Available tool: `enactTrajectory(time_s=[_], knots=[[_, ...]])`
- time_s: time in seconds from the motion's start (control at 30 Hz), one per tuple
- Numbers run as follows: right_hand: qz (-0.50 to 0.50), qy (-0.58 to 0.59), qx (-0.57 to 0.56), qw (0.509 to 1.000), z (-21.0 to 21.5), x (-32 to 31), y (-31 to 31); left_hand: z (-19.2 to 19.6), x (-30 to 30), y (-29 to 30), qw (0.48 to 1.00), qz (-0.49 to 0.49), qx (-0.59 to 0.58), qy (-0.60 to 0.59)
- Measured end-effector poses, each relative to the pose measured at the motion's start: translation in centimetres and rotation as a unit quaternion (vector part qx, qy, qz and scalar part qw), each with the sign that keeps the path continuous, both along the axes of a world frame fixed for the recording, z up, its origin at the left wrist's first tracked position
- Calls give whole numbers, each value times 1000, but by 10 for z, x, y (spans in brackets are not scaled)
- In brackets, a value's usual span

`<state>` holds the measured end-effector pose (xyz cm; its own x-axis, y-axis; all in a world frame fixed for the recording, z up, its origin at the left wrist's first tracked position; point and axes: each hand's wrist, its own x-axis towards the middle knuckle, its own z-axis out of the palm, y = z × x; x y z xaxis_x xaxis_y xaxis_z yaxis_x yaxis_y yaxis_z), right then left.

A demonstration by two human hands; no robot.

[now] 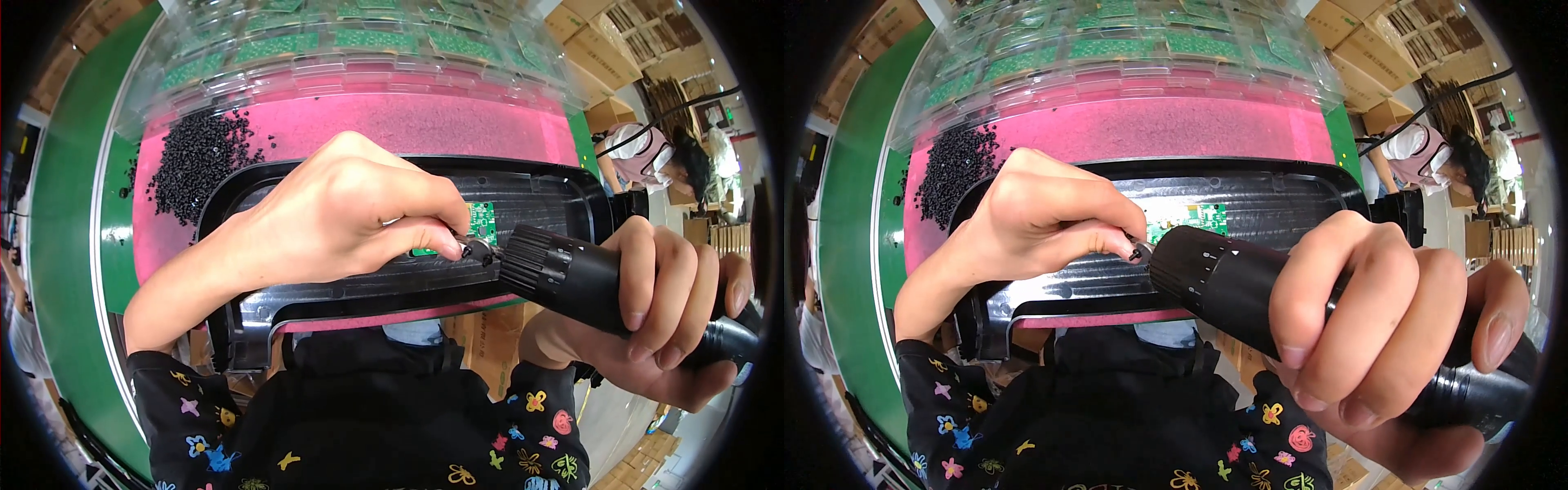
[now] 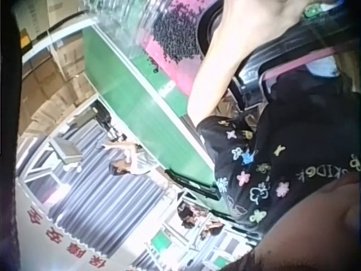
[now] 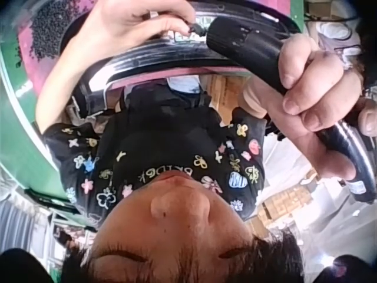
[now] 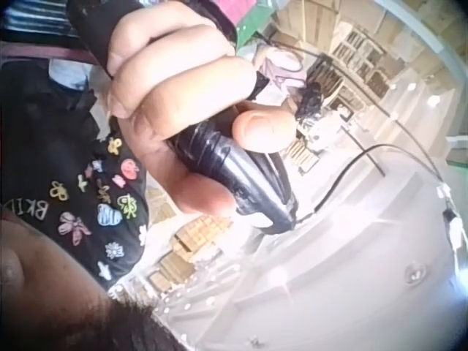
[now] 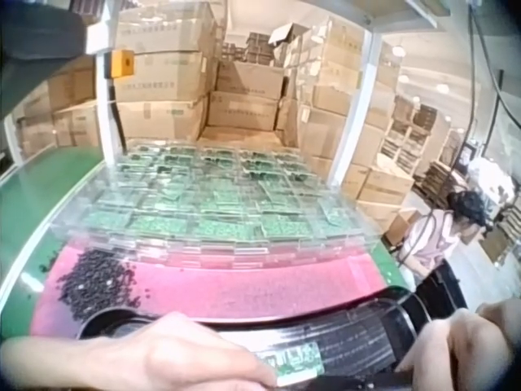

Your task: Assembling circuit boards into plastic housings and securing them with an electric screwdriver.

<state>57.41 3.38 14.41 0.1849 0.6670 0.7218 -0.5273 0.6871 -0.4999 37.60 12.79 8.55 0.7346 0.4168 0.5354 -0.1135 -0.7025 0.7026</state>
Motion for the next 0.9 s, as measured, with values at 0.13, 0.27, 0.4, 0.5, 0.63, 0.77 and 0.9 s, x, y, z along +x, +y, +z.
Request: enactTrajectory(time_s=[0.13,0.27,0.4,0.5,0.63,0.77,0.9], knots=[[0,-13,11,1000,-2,0,-1,1,-2,1,999,-6,-35,-1],[-16,-32,14,999,-2,0,-4,2,-4,3,997,-32,-70,26],[-3,-56,30,998,-1,-1,-3,2,-9,8,989,-69,-111,73],[8,-219,-47,975,14,5,-10,1,-11,9,976,-108,-170,85],[-9,-100,54,994,-11,-2,-4,14,-7,13,948,-135,-236,165],[46,-194,43,979,-11,2,15,-8,-11,13,964,-3,-21,265],[32,-186,18,982,-31,-6,30,-7,-7,7,967,54,-15,247]])
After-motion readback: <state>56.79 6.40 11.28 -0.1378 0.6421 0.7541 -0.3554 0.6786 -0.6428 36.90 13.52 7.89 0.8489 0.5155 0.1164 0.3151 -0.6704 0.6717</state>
